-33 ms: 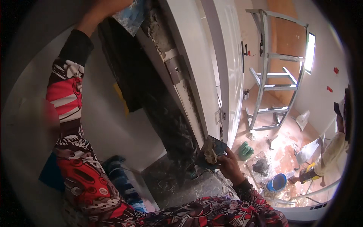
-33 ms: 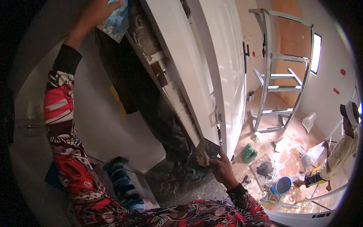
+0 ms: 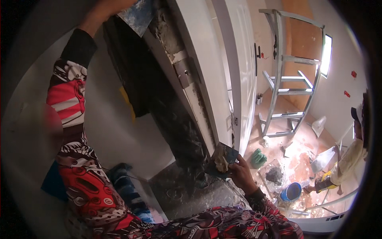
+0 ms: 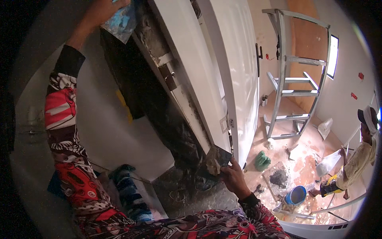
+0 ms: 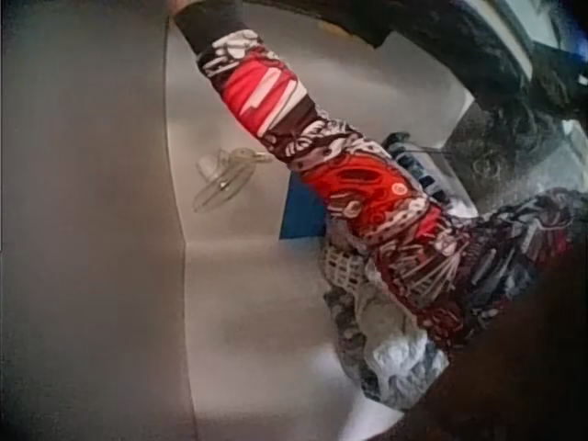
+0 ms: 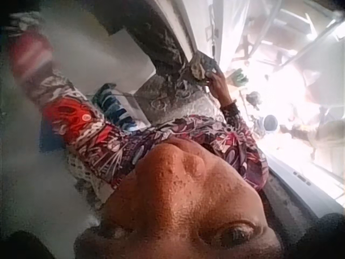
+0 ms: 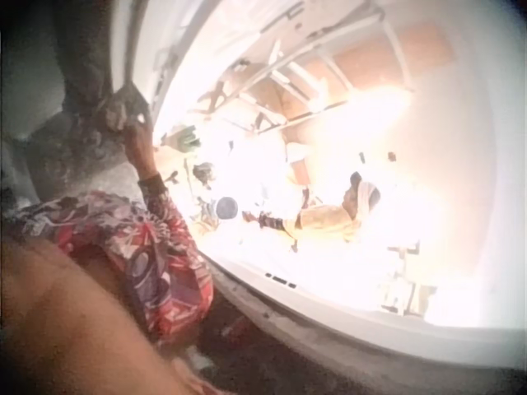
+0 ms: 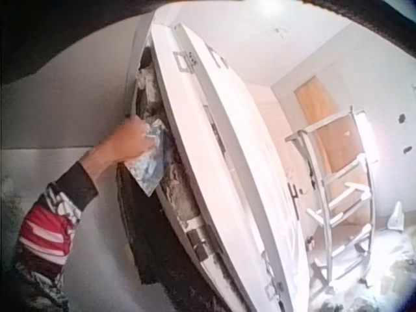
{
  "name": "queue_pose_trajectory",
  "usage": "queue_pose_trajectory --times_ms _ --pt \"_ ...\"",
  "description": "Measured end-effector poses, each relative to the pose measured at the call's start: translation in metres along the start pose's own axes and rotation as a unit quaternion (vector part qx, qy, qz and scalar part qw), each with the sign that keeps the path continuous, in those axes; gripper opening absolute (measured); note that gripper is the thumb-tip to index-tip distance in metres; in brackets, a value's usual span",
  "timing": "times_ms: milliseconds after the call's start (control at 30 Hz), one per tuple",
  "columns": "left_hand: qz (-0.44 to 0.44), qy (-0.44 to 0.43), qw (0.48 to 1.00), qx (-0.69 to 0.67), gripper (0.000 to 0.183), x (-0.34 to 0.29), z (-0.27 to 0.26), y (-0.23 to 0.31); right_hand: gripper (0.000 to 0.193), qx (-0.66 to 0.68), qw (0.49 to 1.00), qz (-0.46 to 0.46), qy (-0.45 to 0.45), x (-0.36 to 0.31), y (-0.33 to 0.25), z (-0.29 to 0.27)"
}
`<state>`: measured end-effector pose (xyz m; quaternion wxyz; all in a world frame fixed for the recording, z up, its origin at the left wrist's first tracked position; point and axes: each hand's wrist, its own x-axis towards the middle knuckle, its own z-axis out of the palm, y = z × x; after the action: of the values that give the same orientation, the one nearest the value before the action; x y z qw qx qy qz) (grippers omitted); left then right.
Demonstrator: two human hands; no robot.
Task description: The person applies plaster to a doorframe using putty knives, hangs a black plastic sheet over the opening, and scoops and applies more plaster compound onto the wall with the putty knives.
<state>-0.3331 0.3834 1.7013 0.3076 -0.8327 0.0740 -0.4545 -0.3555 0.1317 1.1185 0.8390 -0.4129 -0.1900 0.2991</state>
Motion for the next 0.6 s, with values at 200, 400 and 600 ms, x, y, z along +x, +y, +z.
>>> queue_pose_trajectory --times_ms 200,400,600 --pt "-0.250 -0.106 0.913 -0.305 0.025 -0.005 -0.023 0.006 0.052 0.082 0.995 0.052 0.019 -0.005 -0.013 0.008" --pt "-0.198 -0.149 0.938 -0.242 0.024 0.006 -0.008 0.005 0.050 0.013 0.999 0.023 0.034 -0.010 -0.007 0.001" --pt "-0.182 -0.162 0.935 -0.258 0.022 -0.001 -0.029 -0.028 0.050 0.085 0.994 0.064 0.026 -0.013 -0.020 0.014"
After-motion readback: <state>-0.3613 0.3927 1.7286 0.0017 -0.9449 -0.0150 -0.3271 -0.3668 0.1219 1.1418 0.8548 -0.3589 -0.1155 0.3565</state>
